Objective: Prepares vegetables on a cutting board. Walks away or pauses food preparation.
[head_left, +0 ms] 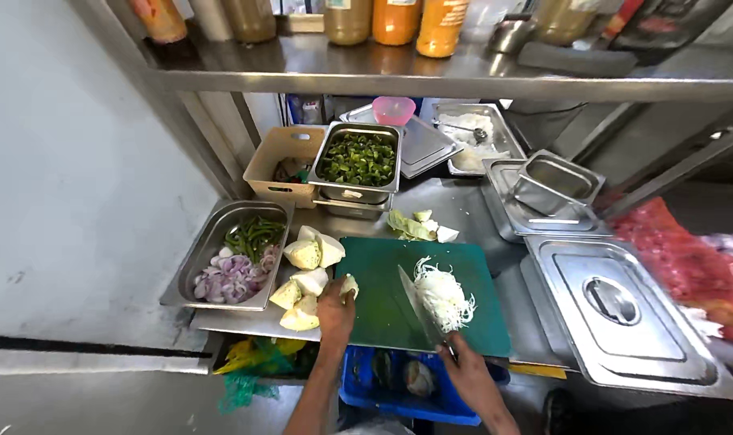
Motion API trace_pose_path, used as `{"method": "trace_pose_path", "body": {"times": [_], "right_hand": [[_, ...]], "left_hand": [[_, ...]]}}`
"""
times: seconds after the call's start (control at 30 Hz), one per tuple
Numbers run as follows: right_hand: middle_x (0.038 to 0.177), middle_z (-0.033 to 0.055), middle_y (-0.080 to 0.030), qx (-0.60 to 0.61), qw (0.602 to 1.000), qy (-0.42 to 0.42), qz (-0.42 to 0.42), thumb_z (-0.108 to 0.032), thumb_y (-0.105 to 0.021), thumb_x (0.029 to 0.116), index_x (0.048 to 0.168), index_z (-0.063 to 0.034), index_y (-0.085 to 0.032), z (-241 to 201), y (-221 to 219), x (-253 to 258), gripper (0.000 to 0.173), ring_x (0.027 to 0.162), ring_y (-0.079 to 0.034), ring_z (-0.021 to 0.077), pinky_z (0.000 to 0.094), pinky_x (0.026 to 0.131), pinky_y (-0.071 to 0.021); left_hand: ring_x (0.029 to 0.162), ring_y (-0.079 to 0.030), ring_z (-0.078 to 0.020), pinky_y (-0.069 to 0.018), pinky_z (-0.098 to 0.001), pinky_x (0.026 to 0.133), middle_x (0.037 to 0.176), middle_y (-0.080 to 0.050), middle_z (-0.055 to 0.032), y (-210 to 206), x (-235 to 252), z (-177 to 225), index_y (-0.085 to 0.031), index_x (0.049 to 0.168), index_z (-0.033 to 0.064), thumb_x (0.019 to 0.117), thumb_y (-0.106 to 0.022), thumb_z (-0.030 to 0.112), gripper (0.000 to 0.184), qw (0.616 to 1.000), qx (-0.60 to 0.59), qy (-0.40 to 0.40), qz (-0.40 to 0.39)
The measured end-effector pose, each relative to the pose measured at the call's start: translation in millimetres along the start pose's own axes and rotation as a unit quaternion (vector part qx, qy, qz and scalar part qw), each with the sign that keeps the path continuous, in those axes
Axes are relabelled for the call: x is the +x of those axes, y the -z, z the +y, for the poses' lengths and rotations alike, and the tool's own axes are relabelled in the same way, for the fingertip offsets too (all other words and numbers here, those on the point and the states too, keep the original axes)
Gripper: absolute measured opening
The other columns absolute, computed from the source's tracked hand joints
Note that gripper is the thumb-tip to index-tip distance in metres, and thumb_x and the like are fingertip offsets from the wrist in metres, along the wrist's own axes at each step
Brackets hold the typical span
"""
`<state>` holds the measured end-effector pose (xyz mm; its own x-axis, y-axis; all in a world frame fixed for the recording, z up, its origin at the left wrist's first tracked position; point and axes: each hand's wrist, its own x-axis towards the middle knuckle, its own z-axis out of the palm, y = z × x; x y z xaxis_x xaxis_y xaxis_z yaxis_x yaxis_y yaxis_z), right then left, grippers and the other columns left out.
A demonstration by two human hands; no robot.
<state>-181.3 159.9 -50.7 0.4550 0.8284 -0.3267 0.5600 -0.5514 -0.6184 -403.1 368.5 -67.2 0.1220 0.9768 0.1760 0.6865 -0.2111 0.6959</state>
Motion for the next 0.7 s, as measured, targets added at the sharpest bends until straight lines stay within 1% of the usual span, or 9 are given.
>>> {"method": "trace_pose_path", "body": {"times": [0.07,0.17,0.27,0.33,0.37,0.4,0.47,0.57,0.7], "right_hand": [[0.095,0.0117,-0.071,0.002,1.000,-0.001,-0.028,-0.036,-0.057,0.1047,0.134,-0.0130,-0.058,-2,-6,-2,0.037,0.084,-0.071,0.0288,0.0524,0.079,-0.0587],[0.103,0.0150,-0.072,-0.031,0.998,-0.032,-0.054,-0.035,-0.055,0.1058,0.140,-0.0145,-0.055,-2,-3,4,0.040,0.095,-0.072,0.0329,0.0544,0.087,-0.0577],[0.113,0.0186,-0.070,-0.084,0.994,-0.046,-0.057,-0.029,-0.052,0.1069,0.139,-0.0099,-0.054,-4,19,18,0.037,0.107,-0.070,0.0363,0.0551,0.093,-0.0555],[0.117,0.0208,-0.068,-0.126,0.987,-0.044,-0.087,-0.024,-0.050,0.1063,0.139,-0.0076,-0.052,-15,32,21,0.036,0.111,-0.068,0.0380,0.0560,0.095,-0.0545],[0.116,0.0212,-0.068,-0.144,0.983,-0.044,-0.102,-0.023,-0.049,0.1061,0.140,-0.0083,-0.050,-20,36,22,0.037,0.111,-0.068,0.0388,0.0565,0.094,-0.0547],[0.116,0.0215,-0.069,-0.156,0.981,-0.045,-0.111,-0.022,-0.049,0.1054,0.143,-0.0094,-0.048,-25,37,23,0.039,0.110,-0.069,0.0398,0.0573,0.093,-0.0549],[0.113,0.0219,-0.070,-0.174,0.976,-0.051,-0.121,-0.021,-0.050,0.1029,0.149,-0.0137,-0.043,-32,35,25,0.047,0.107,-0.070,0.0415,0.0588,0.090,-0.0556],[0.114,0.0230,-0.070,-0.194,0.969,-0.063,-0.141,-0.022,-0.047,0.1047,0.154,-0.0167,-0.036,-37,27,31,0.051,0.107,-0.070,0.0429,0.0599,0.089,-0.0557],[0.117,0.0232,-0.069,-0.201,0.964,-0.064,-0.163,-0.018,-0.046,0.1054,0.151,-0.0148,-0.039,-41,28,36,0.046,0.110,-0.069,0.0433,0.0609,0.090,-0.0552]], "left_hand": [[0.118,-0.068,-0.0272,-0.0553,-0.0467,0.103,0.125,-0.072,-0.0116,-8,-6,9,-0.074,0.124,0.0098,0.0917,-0.075,0.019,0.034,0.996,-0.007,-0.084,0.003],[0.116,-0.068,-0.0304,-0.0548,-0.0473,0.103,0.120,-0.074,-0.0109,-33,-23,32,-0.077,0.118,0.0092,0.0894,-0.074,0.015,0.030,0.976,-0.002,-0.217,-0.017],[0.115,-0.067,-0.0317,-0.0546,-0.0473,0.102,0.122,-0.073,-0.0092,-70,-38,41,-0.076,0.120,0.0125,0.0899,-0.070,0.008,0.031,0.946,0.017,-0.312,-0.084],[0.120,-0.064,-0.0314,-0.0529,-0.0466,0.104,0.124,-0.072,-0.0078,-77,-43,39,-0.076,0.121,0.0159,0.0885,-0.072,0.008,0.034,0.936,0.011,-0.324,-0.136],[0.123,-0.062,-0.0302,-0.0520,-0.0459,0.106,0.124,-0.071,-0.0066,-74,-41,39,-0.076,0.121,0.0170,0.0883,-0.076,0.015,0.032,0.933,0.005,-0.322,-0.164],[0.126,-0.061,-0.0275,-0.0512,-0.0445,0.108,0.125,-0.071,-0.0046,-69,-37,41,-0.076,0.120,0.0184,0.0878,-0.080,0.028,0.034,0.929,0.000,-0.318,-0.191],[0.125,-0.061,-0.0203,-0.0518,-0.0409,0.108,0.124,-0.071,-0.0003,-57,-25,43,-0.077,0.119,0.0204,0.0876,-0.079,0.046,0.041,0.922,-0.016,-0.312,-0.228],[0.124,-0.061,-0.0165,-0.0505,-0.0374,0.109,0.125,-0.070,-0.0024,-41,-3,47,-0.077,0.119,0.0180,0.0981,-0.069,0.034,0.027,0.903,-0.027,-0.295,-0.312],[0.123,-0.061,-0.0188,-0.0489,-0.0391,0.110,0.123,-0.070,-0.0028,-41,9,66,-0.078,0.112,0.0149,0.0930,-0.076,0.028,0.023,0.869,0.020,-0.313,-0.382]]}}
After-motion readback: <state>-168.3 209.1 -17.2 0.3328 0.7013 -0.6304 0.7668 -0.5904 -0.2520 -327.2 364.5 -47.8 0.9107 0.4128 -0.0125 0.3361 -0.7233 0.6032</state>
